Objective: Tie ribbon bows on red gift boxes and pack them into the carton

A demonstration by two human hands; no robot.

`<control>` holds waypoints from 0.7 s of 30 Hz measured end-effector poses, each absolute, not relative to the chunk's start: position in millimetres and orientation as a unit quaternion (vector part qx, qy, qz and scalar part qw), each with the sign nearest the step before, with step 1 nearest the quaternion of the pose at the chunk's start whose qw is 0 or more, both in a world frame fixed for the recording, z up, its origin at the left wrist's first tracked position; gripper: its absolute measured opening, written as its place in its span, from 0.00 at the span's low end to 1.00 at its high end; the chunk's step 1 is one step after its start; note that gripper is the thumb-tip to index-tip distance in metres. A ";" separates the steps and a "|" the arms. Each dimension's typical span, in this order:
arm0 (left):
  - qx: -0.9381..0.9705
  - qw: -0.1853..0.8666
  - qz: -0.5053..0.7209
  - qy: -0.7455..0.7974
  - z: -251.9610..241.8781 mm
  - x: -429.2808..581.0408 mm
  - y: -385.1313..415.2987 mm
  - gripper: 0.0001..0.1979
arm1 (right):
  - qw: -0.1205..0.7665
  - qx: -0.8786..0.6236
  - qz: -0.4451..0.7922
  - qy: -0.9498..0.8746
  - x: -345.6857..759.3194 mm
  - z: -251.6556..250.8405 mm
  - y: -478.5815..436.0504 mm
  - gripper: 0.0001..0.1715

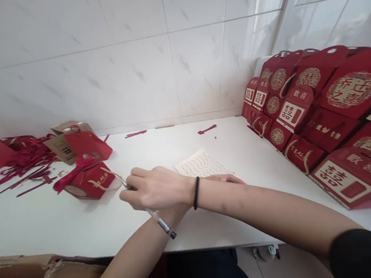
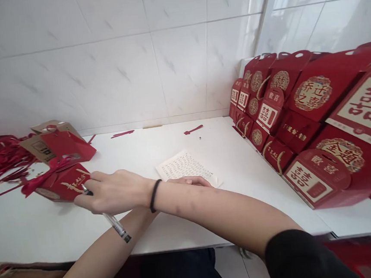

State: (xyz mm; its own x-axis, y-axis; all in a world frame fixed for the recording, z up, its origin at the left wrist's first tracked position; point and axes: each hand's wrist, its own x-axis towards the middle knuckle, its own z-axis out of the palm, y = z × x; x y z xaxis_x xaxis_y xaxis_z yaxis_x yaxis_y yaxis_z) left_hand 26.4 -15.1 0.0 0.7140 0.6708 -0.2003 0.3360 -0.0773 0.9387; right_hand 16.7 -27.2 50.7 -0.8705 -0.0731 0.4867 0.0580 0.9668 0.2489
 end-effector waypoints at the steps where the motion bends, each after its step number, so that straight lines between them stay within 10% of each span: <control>1: 0.677 0.642 0.142 0.331 1.9 23.2 -12.6 0.18 | 0.241 0.009 -0.129 -0.962 10.9 50.0 -27.4 0.09; 7: 0.506 0.821 0.168 0.204 1.5 19.4 -10.6 0.14 | 0.188 0.033 -0.140 -0.972 -20.2 45.2 -26.7 0.16; 21: 0.595 0.735 0.229 0.231 -10.3 8.9 -7.9 0.10 | 0.115 -0.017 -0.086 -0.989 -48.0 9.8 -11.0 0.15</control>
